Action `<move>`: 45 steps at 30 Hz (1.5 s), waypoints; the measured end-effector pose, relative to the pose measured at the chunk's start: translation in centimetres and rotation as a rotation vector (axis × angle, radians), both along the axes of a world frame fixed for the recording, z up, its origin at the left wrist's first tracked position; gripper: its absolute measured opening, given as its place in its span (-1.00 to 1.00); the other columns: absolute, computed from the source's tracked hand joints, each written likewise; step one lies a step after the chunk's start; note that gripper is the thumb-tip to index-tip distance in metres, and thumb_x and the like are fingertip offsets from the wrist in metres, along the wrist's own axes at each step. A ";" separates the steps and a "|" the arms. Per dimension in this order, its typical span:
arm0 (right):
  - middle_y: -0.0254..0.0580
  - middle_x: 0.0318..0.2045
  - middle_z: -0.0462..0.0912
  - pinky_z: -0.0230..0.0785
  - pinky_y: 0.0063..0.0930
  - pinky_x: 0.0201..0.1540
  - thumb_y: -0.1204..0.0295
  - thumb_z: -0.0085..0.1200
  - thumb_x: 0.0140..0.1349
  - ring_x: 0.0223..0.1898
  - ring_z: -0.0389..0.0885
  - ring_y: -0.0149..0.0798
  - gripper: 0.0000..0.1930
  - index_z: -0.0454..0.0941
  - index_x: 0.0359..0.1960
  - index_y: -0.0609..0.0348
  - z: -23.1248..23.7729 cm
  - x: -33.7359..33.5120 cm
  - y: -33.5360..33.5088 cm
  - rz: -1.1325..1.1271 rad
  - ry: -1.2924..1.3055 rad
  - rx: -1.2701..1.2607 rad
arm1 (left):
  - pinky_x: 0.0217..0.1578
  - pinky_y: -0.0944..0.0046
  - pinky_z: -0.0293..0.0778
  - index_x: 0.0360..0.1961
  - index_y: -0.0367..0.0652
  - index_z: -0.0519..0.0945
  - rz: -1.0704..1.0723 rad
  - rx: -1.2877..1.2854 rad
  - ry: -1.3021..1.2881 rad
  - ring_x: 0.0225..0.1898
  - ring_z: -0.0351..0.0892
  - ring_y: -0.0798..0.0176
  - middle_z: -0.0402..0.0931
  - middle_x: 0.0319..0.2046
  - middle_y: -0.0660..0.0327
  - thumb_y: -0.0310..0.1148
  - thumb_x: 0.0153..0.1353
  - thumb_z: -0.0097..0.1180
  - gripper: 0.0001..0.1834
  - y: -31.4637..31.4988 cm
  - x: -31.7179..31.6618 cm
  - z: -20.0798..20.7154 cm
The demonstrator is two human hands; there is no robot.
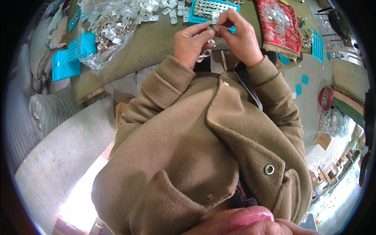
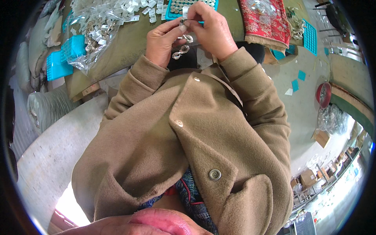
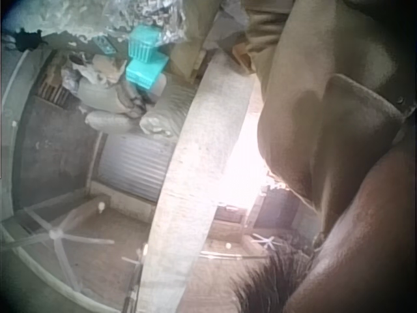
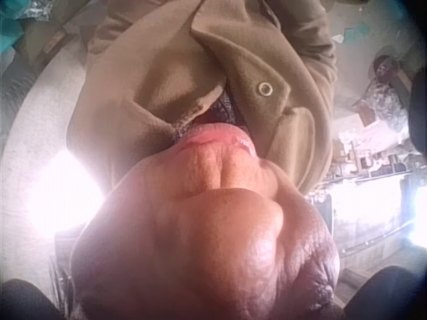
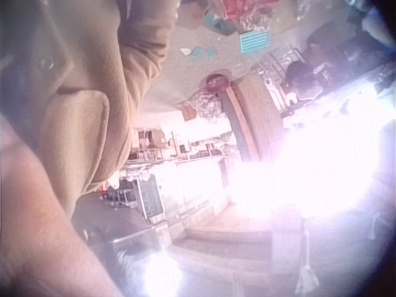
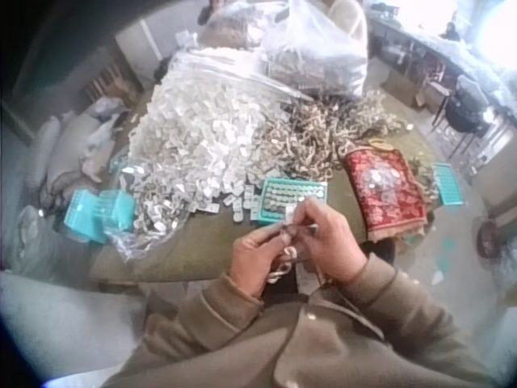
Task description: The person assembles small electronic components by hand, inserting a white plastic piece into a metal housing and placing a small circular component into the assembly. The person repeatedly picks up components from a table, assembles them, and places the finished units into a blue tray.
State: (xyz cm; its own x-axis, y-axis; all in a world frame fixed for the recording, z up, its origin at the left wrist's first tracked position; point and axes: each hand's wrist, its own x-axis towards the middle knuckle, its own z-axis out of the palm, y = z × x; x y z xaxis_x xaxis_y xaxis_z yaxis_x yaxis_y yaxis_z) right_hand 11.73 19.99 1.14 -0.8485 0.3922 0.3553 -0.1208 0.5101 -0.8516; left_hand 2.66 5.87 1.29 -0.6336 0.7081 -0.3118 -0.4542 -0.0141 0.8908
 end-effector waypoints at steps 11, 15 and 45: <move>-0.32 -0.48 0.61 0.38 -0.58 -0.33 0.23 0.01 0.37 -0.39 0.54 -0.51 -0.67 0.56 -0.31 0.33 0.6 -0.5 -2.1 -0.011 -0.097 -0.555 | -0.41 0.50 0.57 -0.05 -0.25 0.57 -0.084 0.085 -0.205 -0.20 0.65 0.37 0.63 -0.21 0.21 -0.37 0.29 0.09 -0.74 -0.8 -0.7 0.6; -0.26 -0.59 0.57 0.38 -0.52 -0.40 0.28 -0.02 0.36 -0.50 0.52 -0.47 -0.69 0.56 -0.32 0.34 1.1 -0.4 -2.6 -0.112 -0.138 -0.327 | -0.48 0.60 0.49 -0.05 -0.13 0.57 -0.138 0.125 -0.432 -0.20 0.63 0.43 0.61 -0.24 0.28 -0.30 0.30 0.12 -0.75 -0.9 -0.8 0.4; -0.12 -0.40 0.60 0.46 -0.24 -0.28 0.44 0.19 0.08 -0.34 0.59 -0.03 -0.73 0.61 -0.13 0.10 -1.0 2.4 1.6 -0.028 0.081 0.325 | -0.66 0.53 0.22 -0.17 -0.11 0.49 -0.348 0.196 -0.899 -0.51 0.36 0.51 0.53 -0.34 0.34 -0.09 0.38 -0.05 -0.69 1.6 -1.0 -1.6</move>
